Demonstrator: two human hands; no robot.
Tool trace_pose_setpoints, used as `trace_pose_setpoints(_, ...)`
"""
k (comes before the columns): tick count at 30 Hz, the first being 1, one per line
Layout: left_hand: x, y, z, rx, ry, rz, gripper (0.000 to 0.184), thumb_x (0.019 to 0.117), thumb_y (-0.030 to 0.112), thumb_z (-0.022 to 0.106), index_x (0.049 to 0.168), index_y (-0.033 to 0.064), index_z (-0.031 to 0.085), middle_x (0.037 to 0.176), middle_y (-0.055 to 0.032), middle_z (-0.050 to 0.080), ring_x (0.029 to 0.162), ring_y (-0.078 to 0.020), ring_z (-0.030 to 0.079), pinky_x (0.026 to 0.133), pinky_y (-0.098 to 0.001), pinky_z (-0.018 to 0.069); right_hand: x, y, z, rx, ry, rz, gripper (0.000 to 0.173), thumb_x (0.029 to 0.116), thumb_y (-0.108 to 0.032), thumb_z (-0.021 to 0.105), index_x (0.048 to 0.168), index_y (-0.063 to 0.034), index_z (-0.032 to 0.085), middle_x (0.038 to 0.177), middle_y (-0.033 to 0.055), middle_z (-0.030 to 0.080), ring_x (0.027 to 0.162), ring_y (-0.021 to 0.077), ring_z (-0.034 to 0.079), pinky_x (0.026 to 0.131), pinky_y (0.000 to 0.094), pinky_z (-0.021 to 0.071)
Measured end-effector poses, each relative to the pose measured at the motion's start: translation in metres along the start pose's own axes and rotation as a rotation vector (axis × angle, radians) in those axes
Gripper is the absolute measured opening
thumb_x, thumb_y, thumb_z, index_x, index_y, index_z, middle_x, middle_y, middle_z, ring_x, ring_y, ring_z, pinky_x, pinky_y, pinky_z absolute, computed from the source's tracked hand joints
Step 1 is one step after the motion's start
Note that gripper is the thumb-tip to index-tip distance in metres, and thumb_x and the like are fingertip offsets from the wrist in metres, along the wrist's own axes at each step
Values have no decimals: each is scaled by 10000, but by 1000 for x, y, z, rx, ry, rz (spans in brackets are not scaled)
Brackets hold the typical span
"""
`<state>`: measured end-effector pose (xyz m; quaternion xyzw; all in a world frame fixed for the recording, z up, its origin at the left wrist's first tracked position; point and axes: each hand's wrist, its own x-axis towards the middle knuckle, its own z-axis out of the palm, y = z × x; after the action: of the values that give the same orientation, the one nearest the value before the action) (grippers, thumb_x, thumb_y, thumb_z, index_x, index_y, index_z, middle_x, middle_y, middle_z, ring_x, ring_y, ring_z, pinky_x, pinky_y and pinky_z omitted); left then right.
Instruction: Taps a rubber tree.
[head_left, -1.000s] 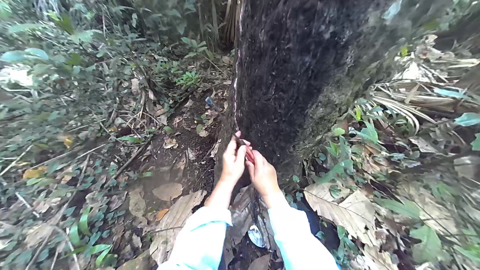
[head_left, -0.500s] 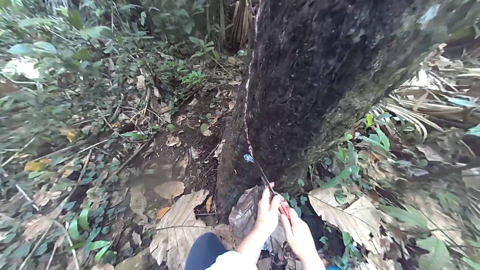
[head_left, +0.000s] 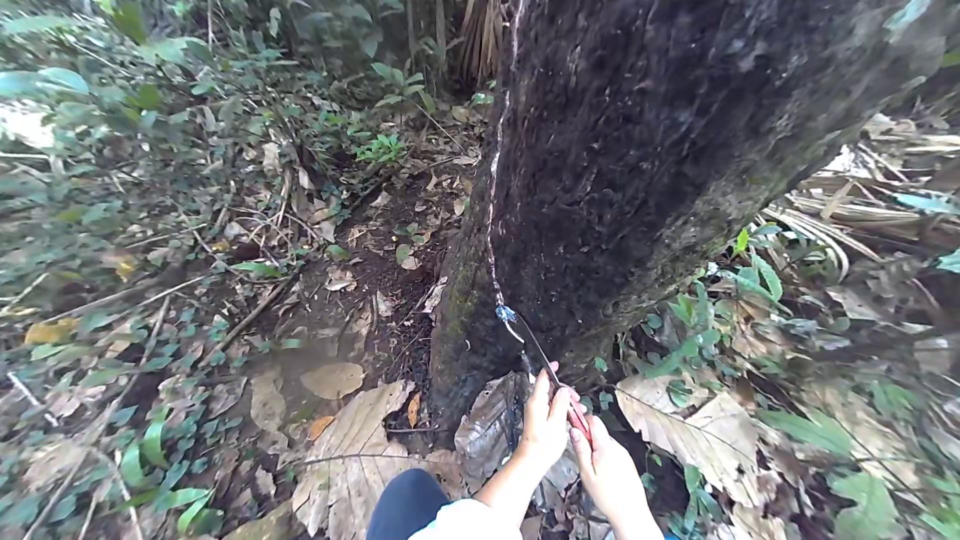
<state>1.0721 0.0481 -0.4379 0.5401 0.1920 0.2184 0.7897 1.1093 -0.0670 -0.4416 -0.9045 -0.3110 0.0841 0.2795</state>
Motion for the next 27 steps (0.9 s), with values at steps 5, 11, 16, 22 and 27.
trace_pose_setpoints(5,-1,-3,-14,78,-15,7,512,1049,60,363,1508,-151,281,977,-96,643,841,-96,664,844,-279,575,-6,-15,20,-40,9,106,378,1025,-221,540,1173,117,623,864,297,702,779,504,712,677,654,545)
trace_pose_setpoints(11,-1,-2,-32,119,-63,-8,512,1044,55,370,1508,-147,288,987,-87,650,844,-81,663,840,-266,569,-9,-18,52,-38,108,93,347,997,-181,588,1138,134,622,858,307,700,745,503,716,633,625,559)
trace_pose_setpoints(16,3,-8,-29,93,-43,13,506,1036,48,372,1493,-154,295,980,-63,649,823,-63,668,818,-241,574,-3,-11,55,-74,128,82,338,999,-202,604,1111,115,641,843,278,708,738,473,725,626,601,565)
trace_pose_setpoints(22,5,-14,-27,117,-26,40,510,1034,45,361,1497,-154,284,985,-68,656,834,-78,675,831,-268,583,3,-7,57,-61,119,97,359,1002,-212,622,1161,109,650,927,295,721,818,492,730,676,620,569)
trace_pose_setpoints(27,7,-19,-27,62,-34,41,505,1033,42,363,1498,-140,283,998,-50,660,845,-80,686,832,-264,590,4,-2,59,-83,167,67,335,976,-204,662,1112,102,666,896,285,721,775,481,731,637,598,575)
